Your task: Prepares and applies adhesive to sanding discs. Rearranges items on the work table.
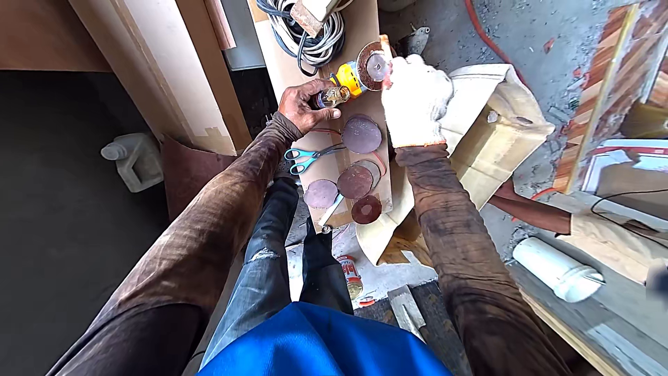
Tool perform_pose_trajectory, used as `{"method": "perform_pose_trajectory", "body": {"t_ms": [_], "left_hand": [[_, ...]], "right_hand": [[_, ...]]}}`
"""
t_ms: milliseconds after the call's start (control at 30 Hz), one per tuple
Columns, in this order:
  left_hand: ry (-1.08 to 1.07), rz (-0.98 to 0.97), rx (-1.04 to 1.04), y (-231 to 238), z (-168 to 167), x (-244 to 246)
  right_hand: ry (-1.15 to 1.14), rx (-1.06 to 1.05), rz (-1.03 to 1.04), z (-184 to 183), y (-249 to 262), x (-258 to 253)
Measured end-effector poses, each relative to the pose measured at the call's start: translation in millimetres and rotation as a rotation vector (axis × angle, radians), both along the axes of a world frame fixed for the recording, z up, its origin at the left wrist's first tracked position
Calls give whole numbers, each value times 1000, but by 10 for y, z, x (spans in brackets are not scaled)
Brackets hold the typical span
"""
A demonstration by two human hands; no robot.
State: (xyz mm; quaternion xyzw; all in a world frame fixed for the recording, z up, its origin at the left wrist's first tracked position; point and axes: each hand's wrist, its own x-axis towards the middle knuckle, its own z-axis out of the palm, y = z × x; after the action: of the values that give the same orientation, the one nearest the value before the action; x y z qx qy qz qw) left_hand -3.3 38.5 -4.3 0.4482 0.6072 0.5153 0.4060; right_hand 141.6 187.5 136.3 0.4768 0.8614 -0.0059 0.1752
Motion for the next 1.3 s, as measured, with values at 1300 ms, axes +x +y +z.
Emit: {"method": "perform_pose_trajectory", "body": {"t_ms": [1300], "left_hand": [[-188,23,2,-5,27,-54]], "right_hand": [[182,89,-107,176,-670,976]]}}
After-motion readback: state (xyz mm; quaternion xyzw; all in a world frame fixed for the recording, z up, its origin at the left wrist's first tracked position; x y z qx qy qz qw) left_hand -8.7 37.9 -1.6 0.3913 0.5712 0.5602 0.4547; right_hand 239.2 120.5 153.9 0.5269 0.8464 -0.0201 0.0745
